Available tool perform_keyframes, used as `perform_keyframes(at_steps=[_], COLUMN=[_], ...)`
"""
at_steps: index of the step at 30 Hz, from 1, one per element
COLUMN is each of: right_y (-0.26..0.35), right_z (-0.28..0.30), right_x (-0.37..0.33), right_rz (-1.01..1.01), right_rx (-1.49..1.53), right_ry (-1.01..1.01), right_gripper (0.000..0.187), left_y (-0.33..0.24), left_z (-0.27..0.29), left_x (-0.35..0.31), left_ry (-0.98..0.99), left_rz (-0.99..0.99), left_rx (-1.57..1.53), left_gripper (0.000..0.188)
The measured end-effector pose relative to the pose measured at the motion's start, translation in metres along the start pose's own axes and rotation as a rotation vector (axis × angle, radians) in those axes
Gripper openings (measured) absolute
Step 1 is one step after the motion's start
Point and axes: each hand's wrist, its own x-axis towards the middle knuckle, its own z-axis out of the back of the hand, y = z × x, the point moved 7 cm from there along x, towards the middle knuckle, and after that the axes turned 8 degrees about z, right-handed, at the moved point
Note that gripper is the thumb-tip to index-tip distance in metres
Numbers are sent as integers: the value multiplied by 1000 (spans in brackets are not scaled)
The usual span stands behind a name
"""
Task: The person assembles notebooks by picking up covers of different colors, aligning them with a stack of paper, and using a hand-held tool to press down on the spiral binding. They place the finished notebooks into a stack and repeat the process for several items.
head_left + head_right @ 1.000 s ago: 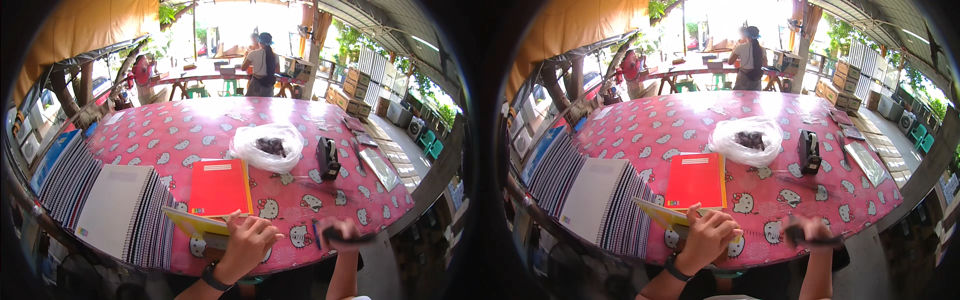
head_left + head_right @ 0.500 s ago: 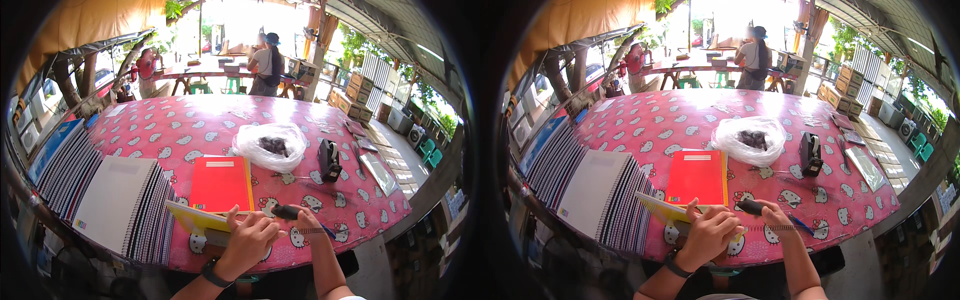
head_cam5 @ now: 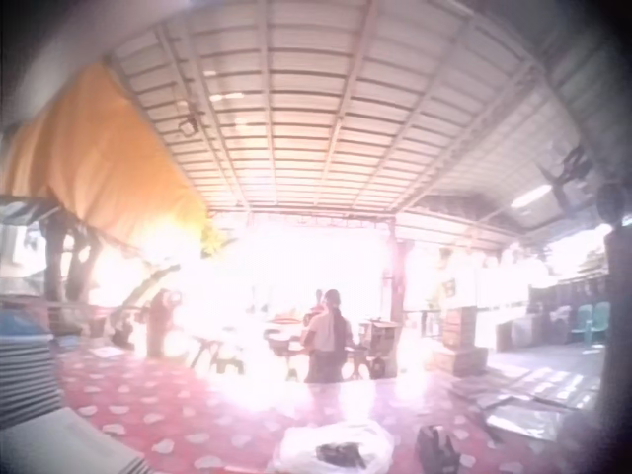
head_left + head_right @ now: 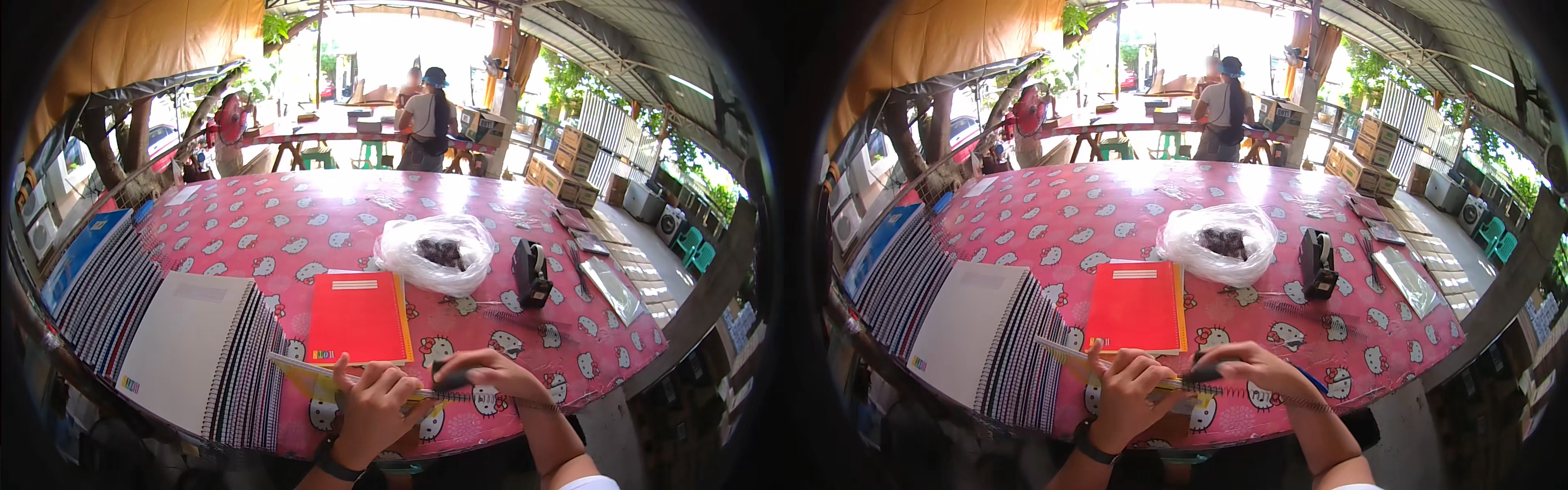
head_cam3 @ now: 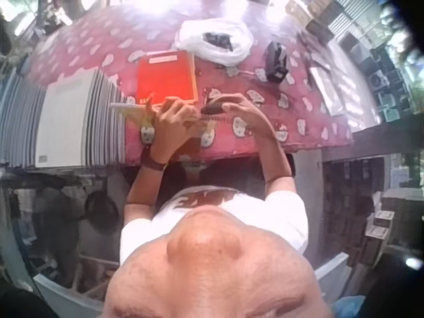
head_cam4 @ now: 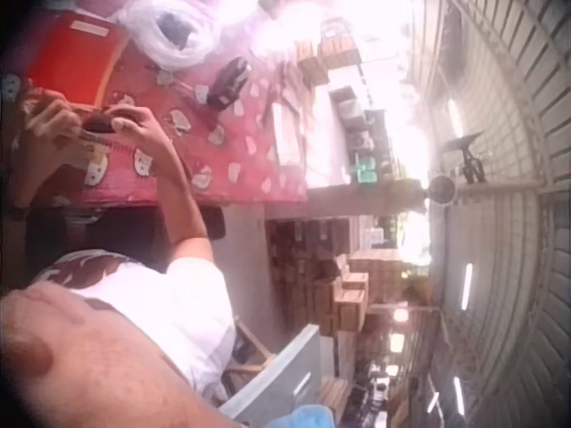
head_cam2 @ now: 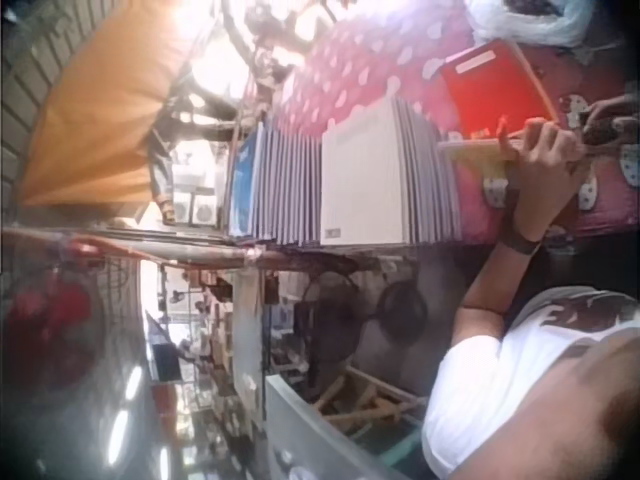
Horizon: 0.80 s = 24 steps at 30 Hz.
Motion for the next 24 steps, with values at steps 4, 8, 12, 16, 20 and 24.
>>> perform_keyframes(at_steps=[4, 8, 12, 16, 20, 24], right_y=[-9, -16, 3, -14, 7, -18], right_z=[12, 1, 5, 16, -6, 16], right_x=[3, 8, 11, 24, 27, 35], right_rz=[-243, -116, -53, -197, -24, -273], right_rx=[-379, -190, -135, -650, -172, -716], right_ry=[-50, 63, -68, 2, 22, -37], right_gripper=[54, 47, 47, 41, 37, 41], left_y=[4, 15, 21, 24, 24, 28], left_z=[16, 12, 16, 19, 19, 22], left_x=[-4, -6, -3, -6, -2, -4], left_ry=[-107, -25, -94, -74, -75, -110], left_rz=[15, 55, 78, 93, 83, 94], left_rx=[73, 70, 72, 113, 91, 81], left_gripper=[26, 28, 28, 29, 29, 29])
